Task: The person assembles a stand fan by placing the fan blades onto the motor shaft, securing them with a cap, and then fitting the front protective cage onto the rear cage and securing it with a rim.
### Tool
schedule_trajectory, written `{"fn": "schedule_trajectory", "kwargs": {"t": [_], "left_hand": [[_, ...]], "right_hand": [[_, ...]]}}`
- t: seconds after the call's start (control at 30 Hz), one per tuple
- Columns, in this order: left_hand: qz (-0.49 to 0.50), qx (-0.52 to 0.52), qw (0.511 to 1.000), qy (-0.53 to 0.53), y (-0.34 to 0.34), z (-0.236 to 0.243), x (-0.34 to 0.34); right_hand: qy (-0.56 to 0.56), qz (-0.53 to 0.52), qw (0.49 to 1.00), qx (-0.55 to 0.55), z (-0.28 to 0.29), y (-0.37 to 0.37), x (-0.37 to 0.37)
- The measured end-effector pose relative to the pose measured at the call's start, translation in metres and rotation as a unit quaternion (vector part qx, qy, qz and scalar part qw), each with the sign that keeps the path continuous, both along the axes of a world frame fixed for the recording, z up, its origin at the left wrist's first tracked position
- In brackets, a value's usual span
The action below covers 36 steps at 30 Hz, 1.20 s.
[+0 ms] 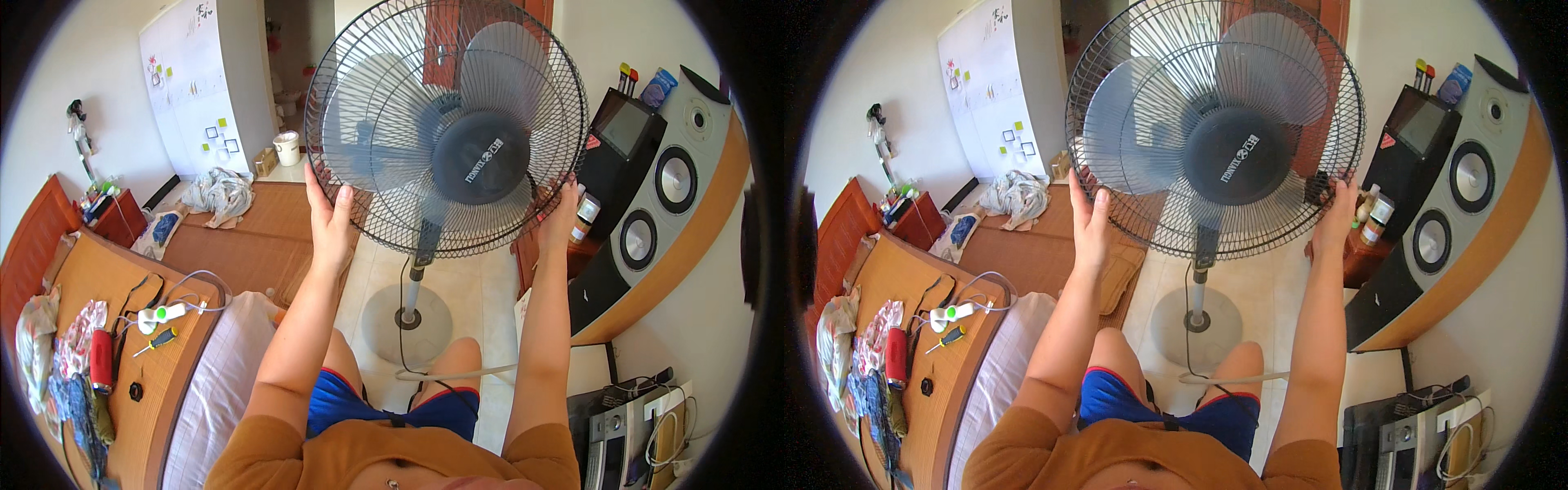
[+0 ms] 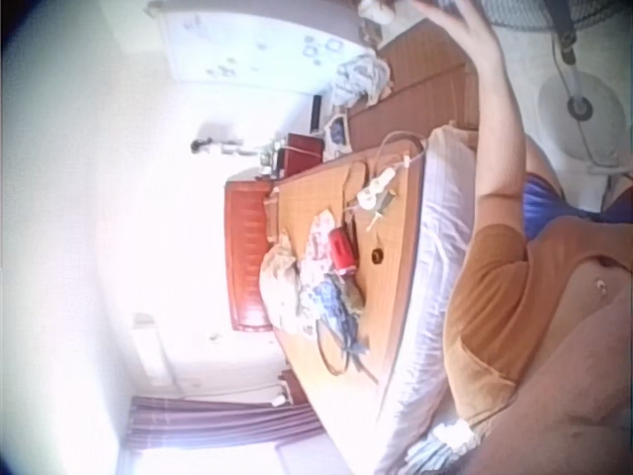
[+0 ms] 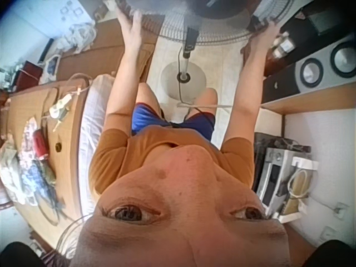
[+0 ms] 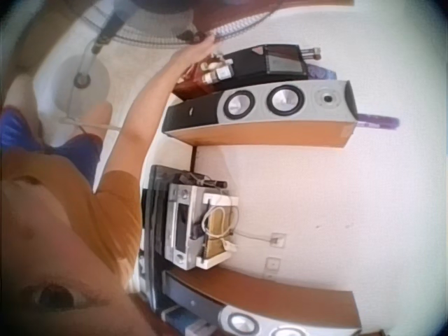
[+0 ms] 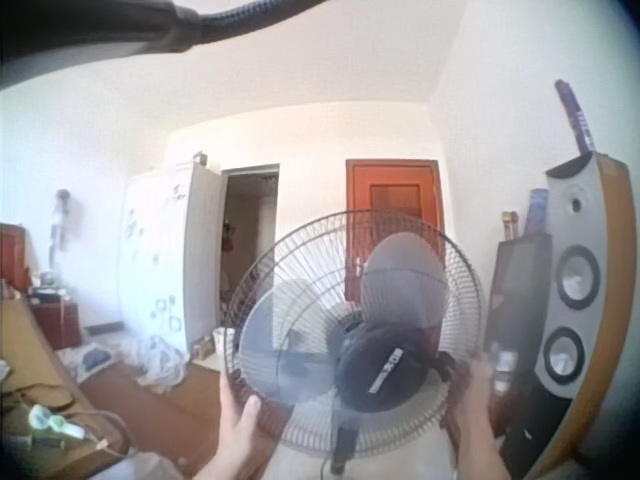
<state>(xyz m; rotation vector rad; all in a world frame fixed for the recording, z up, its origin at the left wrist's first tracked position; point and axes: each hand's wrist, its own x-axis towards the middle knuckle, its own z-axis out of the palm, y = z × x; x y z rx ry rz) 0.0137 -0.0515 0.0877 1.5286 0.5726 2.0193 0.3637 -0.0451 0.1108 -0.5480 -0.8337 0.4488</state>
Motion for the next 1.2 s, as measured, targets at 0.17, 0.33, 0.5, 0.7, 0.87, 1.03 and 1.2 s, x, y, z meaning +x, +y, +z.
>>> {"fn": "schedule_trajectory", "kwargs": {"t": [0.17, 0.33, 0.5, 0.7, 0.87, 1.03, 1.2], "left_hand": [[-0.076, 0.032, 0.995, -0.064, 0.019, -0.001, -0.015], [-0.106, -0.051, 0.989, -0.094, 0.039, -0.005, -0.032], [-0.164, -0.091, 0.973, -0.132, 0.038, -0.007, -0.033], [-0.164, -0.083, 0.975, -0.125, 0.039, -0.007, -0.035], [-0.143, -0.088, 0.979, -0.116, 0.038, -0.013, -0.037], [-0.124, -0.101, 0.982, -0.099, 0.034, -0.004, -0.033], [-0.144, -0.087, 0.977, -0.134, 0.035, -0.014, -0.032]], "right_hand": [[-0.003, 0.012, 1.000, 0.007, 0.001, -0.006, -0.010], [-0.007, 0.053, 0.999, -0.007, -0.004, -0.010, -0.007], [-0.003, 0.170, 0.985, 0.010, -0.009, -0.014, -0.001], [-0.020, 0.261, 0.965, 0.011, -0.016, -0.013, 0.002], [-0.071, 0.216, 0.973, 0.022, -0.018, -0.011, -0.008], [-0.049, 0.209, 0.977, -0.005, -0.015, -0.012, -0.010], [-0.038, 0.218, 0.975, -0.025, -0.018, -0.013, -0.004]]}}
